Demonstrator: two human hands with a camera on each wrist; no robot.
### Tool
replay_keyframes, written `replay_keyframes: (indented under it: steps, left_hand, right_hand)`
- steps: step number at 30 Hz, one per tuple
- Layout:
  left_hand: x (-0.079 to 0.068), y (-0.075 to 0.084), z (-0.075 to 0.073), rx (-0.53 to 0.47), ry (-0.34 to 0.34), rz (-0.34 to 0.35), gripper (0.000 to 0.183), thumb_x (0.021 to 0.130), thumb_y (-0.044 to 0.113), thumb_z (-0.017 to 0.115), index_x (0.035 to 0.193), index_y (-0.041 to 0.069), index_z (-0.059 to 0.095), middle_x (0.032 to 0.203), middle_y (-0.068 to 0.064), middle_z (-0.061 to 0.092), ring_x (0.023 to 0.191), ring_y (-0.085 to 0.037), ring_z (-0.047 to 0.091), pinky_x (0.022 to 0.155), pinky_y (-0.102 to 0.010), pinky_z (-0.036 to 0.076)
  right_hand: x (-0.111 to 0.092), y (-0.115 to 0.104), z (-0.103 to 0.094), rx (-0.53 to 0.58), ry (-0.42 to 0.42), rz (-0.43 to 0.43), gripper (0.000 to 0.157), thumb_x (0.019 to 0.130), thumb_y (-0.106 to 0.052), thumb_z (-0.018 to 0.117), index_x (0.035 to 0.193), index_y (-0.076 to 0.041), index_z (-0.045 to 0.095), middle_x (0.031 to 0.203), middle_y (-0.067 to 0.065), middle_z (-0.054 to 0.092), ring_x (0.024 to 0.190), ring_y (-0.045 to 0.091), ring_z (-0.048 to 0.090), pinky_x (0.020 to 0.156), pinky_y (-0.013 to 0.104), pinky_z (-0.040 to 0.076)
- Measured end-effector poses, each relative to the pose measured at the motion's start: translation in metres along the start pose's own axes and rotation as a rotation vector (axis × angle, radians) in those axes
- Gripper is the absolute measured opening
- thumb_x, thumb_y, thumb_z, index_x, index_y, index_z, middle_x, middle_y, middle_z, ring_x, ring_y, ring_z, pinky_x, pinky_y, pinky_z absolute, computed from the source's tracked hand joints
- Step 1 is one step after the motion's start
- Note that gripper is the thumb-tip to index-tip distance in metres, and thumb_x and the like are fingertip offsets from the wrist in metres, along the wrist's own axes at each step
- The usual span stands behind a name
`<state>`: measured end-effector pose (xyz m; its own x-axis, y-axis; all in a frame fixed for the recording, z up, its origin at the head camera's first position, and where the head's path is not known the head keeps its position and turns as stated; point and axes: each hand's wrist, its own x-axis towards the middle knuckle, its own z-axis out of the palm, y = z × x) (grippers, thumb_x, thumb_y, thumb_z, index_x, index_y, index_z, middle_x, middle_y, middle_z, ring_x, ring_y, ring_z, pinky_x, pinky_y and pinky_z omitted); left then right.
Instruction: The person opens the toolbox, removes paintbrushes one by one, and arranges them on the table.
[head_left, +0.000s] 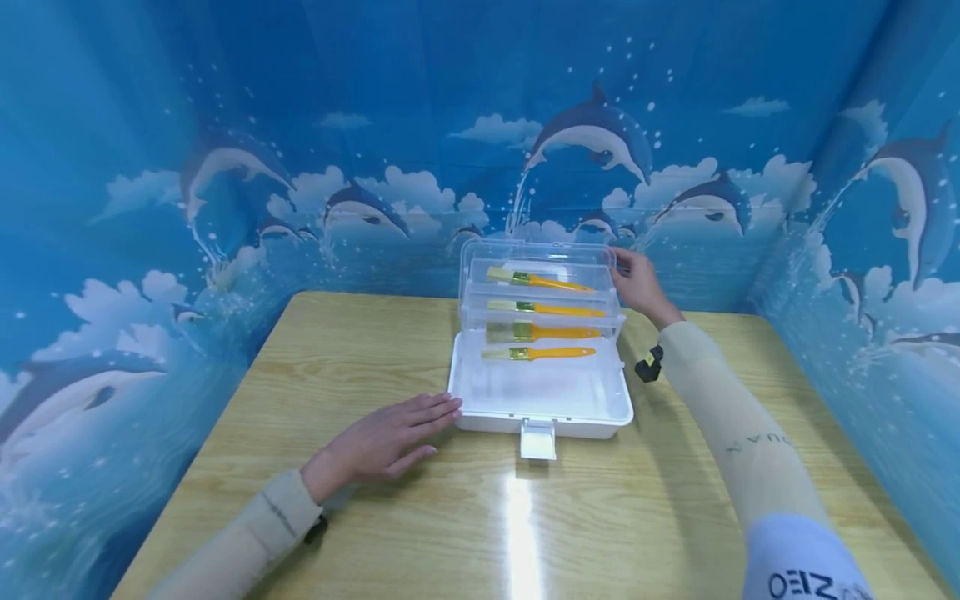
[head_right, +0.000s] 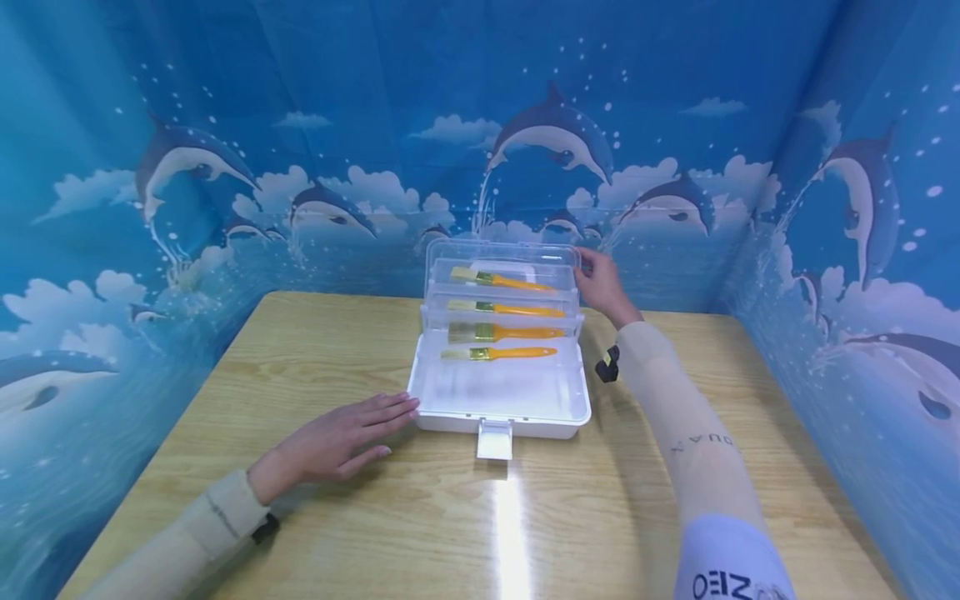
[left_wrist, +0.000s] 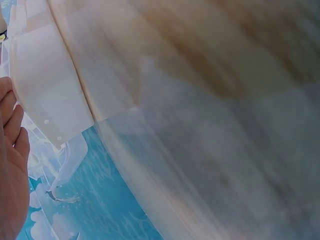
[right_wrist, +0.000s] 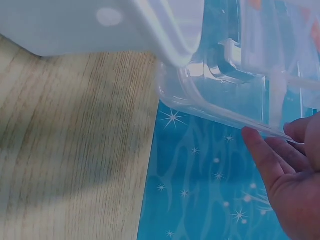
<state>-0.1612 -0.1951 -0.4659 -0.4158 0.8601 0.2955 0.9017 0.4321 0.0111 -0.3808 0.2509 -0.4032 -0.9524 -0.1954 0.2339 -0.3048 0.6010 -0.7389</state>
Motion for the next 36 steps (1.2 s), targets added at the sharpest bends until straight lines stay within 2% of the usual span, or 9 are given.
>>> replay_keyframes:
  steps: [10,15,22,31,36]
  left_hand:
    - [0.000,0.001,0.001,-0.006,-0.028,-0.017,0.054,0.110,0.034,0.039,0.154,0.004,0.041,0.162,-0.010,0.039,0.149,-0.028,0.038,0.123,-0.042,0.033]
    - [-0.001,0.001,0.001,-0.008,-0.025,-0.021,0.054,0.110,0.034,0.041,0.155,0.004,0.040,0.162,-0.010,0.038,0.149,-0.028,0.037,0.123,-0.042,0.033]
    - [-0.002,0.002,0.000,0.000,-0.028,-0.023,0.054,0.111,0.035,0.038,0.155,0.004,0.041,0.162,-0.009,0.038,0.149,-0.028,0.038,0.123,-0.042,0.032]
    - [-0.002,0.008,-0.004,-0.015,-0.055,-0.052,0.054,0.109,0.033,0.046,0.156,0.006,0.040,0.163,-0.007,0.037,0.150,-0.026,0.037,0.124,-0.041,0.031]
    - [-0.003,0.008,-0.004,-0.022,-0.046,-0.046,0.054,0.109,0.032,0.044,0.156,0.006,0.039,0.163,-0.007,0.037,0.150,-0.026,0.036,0.124,-0.041,0.030]
  right_hand:
    - [0.007,0.003,0.004,-0.015,-0.053,0.069,0.049,0.109,-0.014,0.043,0.153,0.006,0.037,0.155,0.031,0.041,0.143,0.044,0.042,0.116,0.057,0.041]
    - [0.008,0.006,0.006,0.013,-0.068,0.076,0.050,0.109,-0.015,0.044,0.153,0.008,0.037,0.152,0.033,0.043,0.141,0.045,0.044,0.115,0.056,0.042]
    - [0.006,0.009,0.010,0.076,-0.120,0.137,0.053,0.108,-0.012,0.047,0.154,0.010,0.032,0.154,0.033,0.040,0.142,0.047,0.042,0.117,0.055,0.041]
    - [0.002,0.012,0.015,0.092,-0.154,0.135,0.055,0.105,-0.013,0.051,0.152,0.011,0.034,0.151,0.035,0.043,0.140,0.048,0.044,0.115,0.056,0.043]
    - [0.000,0.015,0.019,0.099,-0.152,0.132,0.055,0.104,-0.011,0.052,0.151,0.012,0.035,0.147,0.036,0.047,0.135,0.049,0.049,0.112,0.056,0.046]
